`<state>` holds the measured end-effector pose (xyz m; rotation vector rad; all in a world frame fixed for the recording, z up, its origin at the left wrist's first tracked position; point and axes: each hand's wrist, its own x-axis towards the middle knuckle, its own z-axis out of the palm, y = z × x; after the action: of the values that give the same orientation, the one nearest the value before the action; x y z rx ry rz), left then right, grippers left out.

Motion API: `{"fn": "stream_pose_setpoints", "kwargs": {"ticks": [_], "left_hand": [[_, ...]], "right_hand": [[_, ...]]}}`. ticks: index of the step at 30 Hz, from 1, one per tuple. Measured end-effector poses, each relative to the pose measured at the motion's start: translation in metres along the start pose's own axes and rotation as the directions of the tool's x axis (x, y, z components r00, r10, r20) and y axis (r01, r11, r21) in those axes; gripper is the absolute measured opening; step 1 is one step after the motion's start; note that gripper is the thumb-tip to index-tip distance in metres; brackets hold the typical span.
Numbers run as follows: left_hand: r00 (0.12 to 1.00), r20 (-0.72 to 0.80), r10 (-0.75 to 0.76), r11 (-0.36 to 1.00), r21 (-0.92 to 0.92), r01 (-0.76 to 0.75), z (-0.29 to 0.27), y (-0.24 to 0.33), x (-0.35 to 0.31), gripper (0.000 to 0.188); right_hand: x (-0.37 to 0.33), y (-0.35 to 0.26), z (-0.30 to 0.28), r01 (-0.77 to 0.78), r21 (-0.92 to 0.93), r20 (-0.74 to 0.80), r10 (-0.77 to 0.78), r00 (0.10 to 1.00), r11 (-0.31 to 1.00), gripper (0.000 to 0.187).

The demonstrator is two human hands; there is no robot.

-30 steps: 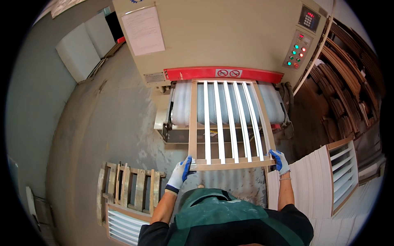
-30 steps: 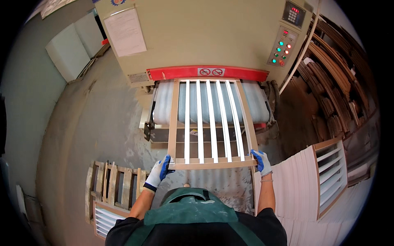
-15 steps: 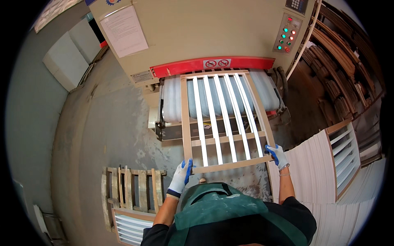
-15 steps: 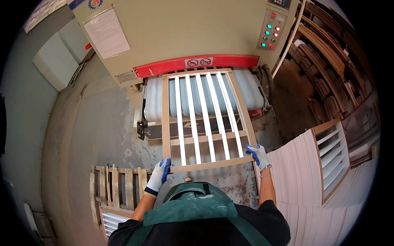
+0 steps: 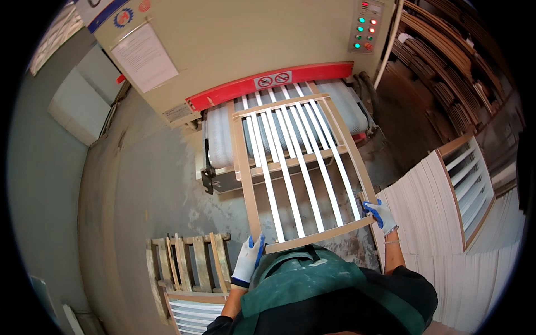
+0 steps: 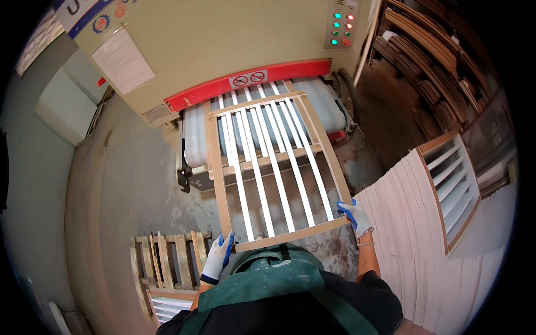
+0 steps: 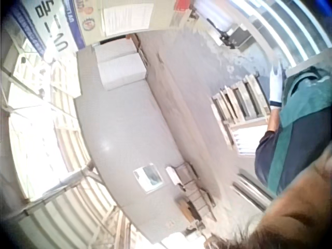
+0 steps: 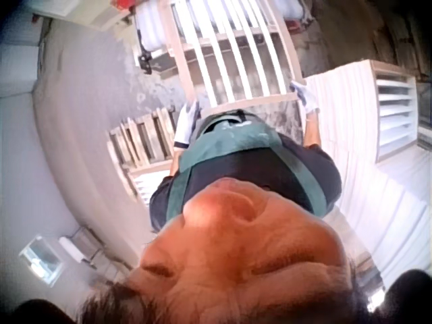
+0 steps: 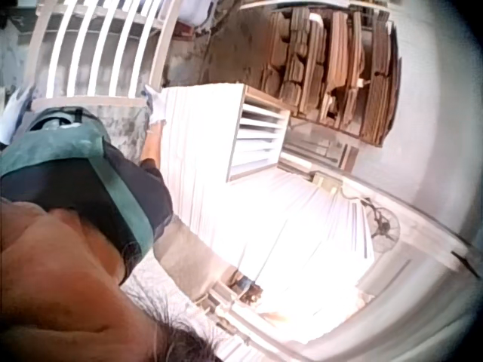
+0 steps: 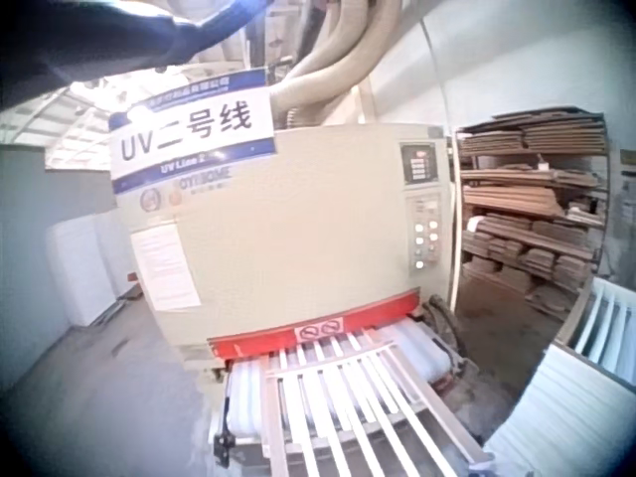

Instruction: The person repeatedly picks up white wooden frames from a pallet, places them onto a conveyor belt machine, and then retrieves them after processing. The person stacks the processed frames onto a growing pile to the right.

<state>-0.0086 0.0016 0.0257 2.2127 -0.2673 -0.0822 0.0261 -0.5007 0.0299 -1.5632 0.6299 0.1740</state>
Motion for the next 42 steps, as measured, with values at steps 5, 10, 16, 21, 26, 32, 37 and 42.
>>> {"fn": "stream_pose_setpoints", "kwargs": {"ticks": [5,10,16,21,26,32,37,42], "left_hand": [[0.936,0.088,-0.341,0.897,-0.267,0.352,-0.003,0.033,-0.006,0.038],[0.841,0.160,-0.516,0.762,-0.362,0.537,0.000,0.050,-0.007,0.043],[0.904,0.093,-0.418,0.877,-0.216,0.428,0.003,0.054,-0.015,0.043],[0.798,0.186,-0.574,0.750,-0.274,0.603,0.005,0.064,-0.014,0.042],[0.930,0.119,-0.348,0.927,-0.107,0.361,0.009,0.043,-0.027,0.043],[0.855,0.156,-0.495,0.835,-0.184,0.518,0.007,0.066,-0.021,0.043],[0.859,0.180,-0.479,0.841,-0.187,0.508,0.009,0.059,-0.022,0.042],[0.835,0.191,-0.516,0.808,-0.215,0.548,0.015,0.048,-0.026,0.042]], "right_hand": [[-0.020,-0.006,0.000,-0.018,-0.013,-0.001,0.018,1.000,1.000,0.030],[-0.028,-0.003,-0.007,-0.028,0.018,-0.014,0.028,1.000,0.999,0.029],[-0.023,0.018,-0.018,-0.020,0.087,-0.011,0.021,1.000,0.996,0.033],[-0.023,0.034,-0.027,-0.063,0.042,-0.016,0.064,0.998,0.997,0.037],[-0.019,0.054,-0.026,-0.001,0.142,-0.033,0.006,0.999,0.990,0.039],[-0.026,0.050,-0.028,0.006,0.131,-0.032,-0.002,0.999,0.991,0.039],[-0.029,0.048,-0.033,-0.037,0.055,-0.021,0.039,0.999,0.998,0.040],[-0.032,0.040,-0.032,-0.054,0.076,-0.029,0.056,0.998,0.996,0.041]]}}
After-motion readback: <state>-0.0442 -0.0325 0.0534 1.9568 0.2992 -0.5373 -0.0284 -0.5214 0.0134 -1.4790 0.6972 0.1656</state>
